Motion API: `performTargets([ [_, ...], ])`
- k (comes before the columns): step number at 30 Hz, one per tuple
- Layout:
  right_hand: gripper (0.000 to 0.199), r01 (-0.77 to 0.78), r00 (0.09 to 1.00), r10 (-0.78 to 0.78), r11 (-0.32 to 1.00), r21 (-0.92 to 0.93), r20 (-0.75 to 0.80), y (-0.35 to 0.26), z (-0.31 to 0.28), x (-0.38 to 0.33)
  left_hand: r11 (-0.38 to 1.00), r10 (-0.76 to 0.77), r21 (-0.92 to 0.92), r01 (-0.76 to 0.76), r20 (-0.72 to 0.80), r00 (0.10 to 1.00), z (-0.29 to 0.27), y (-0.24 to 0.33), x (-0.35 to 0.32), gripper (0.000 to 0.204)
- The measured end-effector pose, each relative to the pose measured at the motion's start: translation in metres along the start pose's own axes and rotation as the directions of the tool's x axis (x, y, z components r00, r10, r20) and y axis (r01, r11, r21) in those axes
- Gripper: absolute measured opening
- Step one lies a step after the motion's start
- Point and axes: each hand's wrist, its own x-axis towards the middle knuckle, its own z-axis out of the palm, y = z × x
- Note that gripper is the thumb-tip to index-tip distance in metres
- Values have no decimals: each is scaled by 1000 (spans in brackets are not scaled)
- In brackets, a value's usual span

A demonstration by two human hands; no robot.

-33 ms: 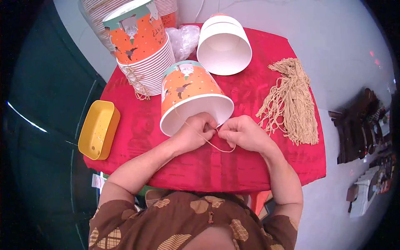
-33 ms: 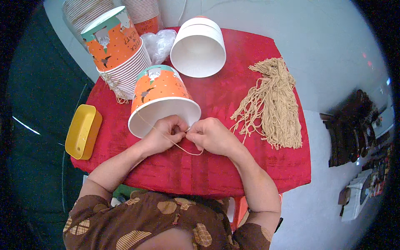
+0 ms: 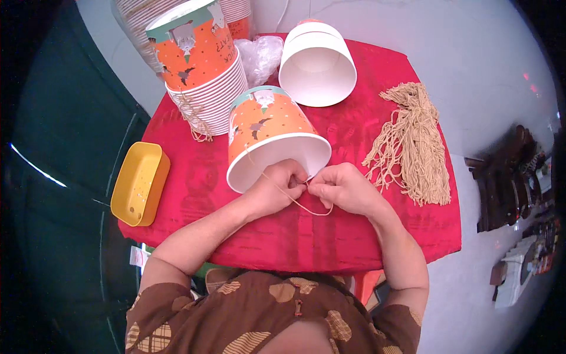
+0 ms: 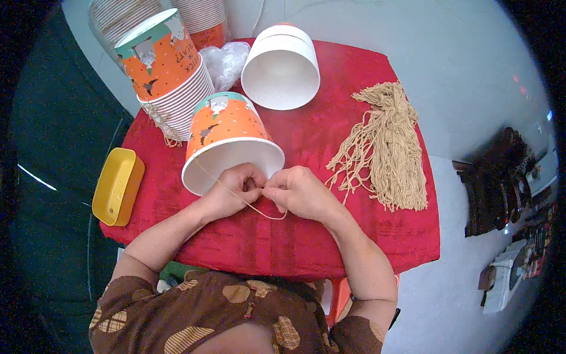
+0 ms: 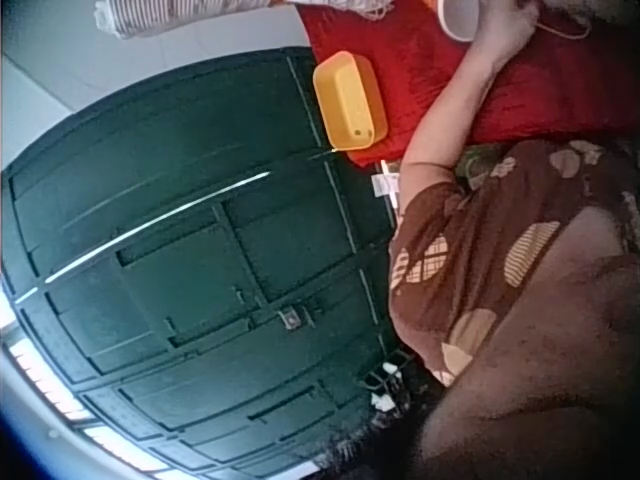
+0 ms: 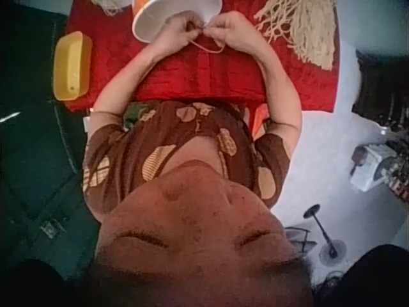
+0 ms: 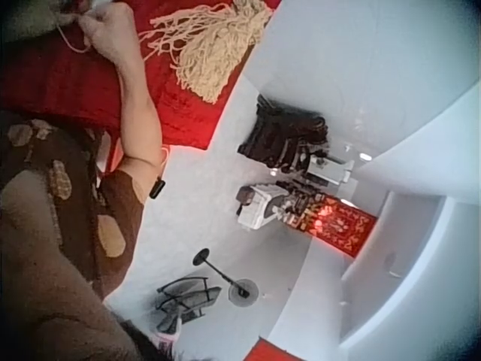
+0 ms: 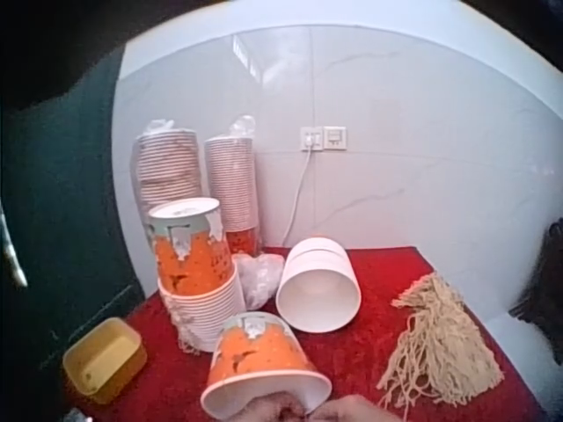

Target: Attaching string handles to Halloween-themed paper buckets.

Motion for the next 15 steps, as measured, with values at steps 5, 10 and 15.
performTargets([
  [5, 18, 145, 985, -144, 989, 0, -99, 0, 14, 0, 998, 39, 60, -36, -37, 999, 3, -3, 0, 9],
  [10, 16, 370, 928, -368, 929, 30, -63, -6, 18, -3, 994, 72, 82, -67, -62, 995, 1, -3, 0, 10],
  [15, 7, 262, 796, -492, 806, -531, -353, 9, 17, 4, 997, -49, -56, 47, -39, 998, 0, -1, 1, 2],
])
